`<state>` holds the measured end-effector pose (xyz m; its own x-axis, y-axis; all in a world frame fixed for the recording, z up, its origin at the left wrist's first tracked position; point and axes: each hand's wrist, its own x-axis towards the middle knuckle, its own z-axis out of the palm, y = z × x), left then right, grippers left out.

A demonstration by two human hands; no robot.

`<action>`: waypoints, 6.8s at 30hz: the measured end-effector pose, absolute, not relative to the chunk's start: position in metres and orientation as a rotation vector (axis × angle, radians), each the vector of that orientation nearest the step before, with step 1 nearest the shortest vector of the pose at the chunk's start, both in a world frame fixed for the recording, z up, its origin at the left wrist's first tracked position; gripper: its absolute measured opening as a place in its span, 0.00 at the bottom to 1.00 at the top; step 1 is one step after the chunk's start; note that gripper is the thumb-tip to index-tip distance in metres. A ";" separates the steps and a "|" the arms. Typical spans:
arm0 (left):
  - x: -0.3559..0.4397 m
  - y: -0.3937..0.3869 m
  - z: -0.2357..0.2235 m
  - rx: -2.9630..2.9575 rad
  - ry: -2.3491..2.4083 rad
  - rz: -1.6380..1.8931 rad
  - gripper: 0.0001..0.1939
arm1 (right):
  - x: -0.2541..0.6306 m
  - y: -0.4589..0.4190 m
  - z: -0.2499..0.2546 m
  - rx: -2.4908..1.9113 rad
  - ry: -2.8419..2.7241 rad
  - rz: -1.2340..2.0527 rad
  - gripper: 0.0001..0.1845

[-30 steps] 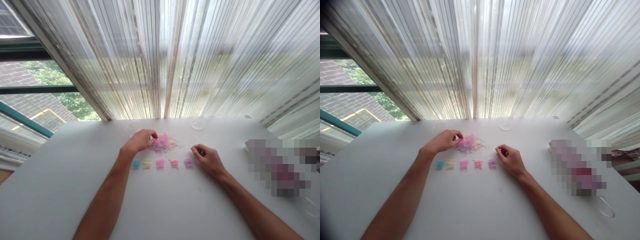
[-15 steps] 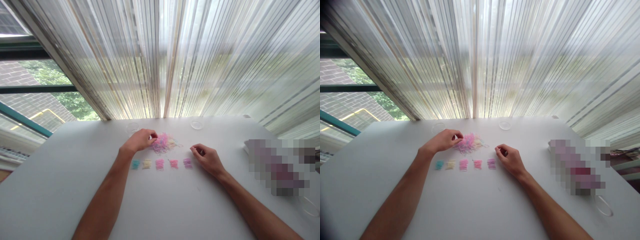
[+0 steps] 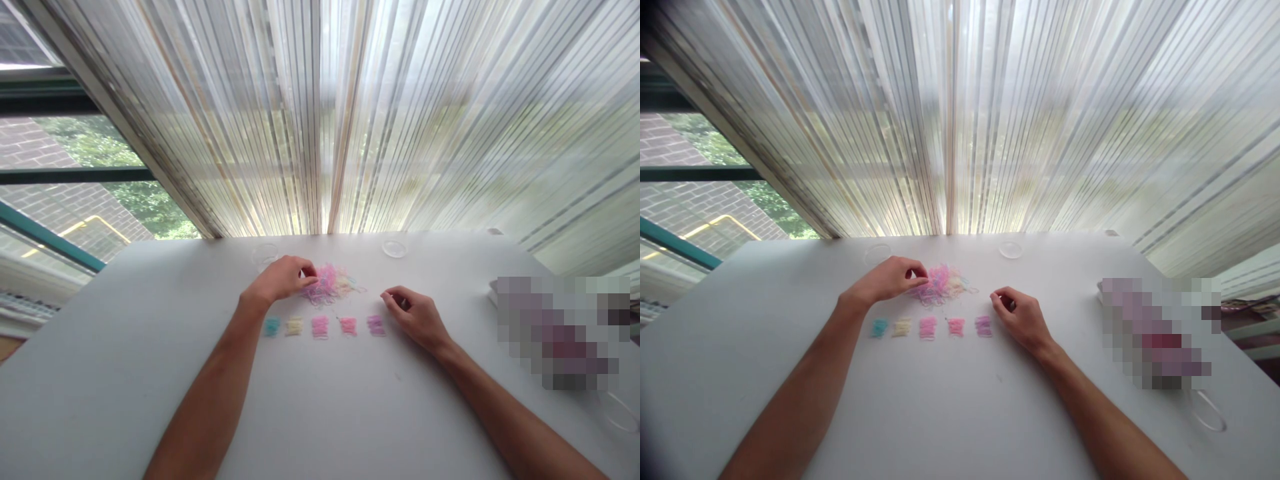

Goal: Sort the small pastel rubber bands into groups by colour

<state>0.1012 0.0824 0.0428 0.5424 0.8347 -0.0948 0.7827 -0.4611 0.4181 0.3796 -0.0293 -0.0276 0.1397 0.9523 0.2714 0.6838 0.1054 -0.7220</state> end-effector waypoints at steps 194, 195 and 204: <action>0.102 0.080 0.046 2.359 1.231 0.223 0.15 | 0.358 -0.048 -0.023 -1.208 -1.850 0.292 0.07; 0.103 0.077 0.049 2.352 1.203 0.238 0.15 | 0.358 -0.049 -0.023 -1.202 -1.849 0.291 0.07; 0.103 0.026 0.060 2.262 0.961 0.202 0.12 | 0.346 -0.058 -0.023 -1.133 -1.896 0.318 0.08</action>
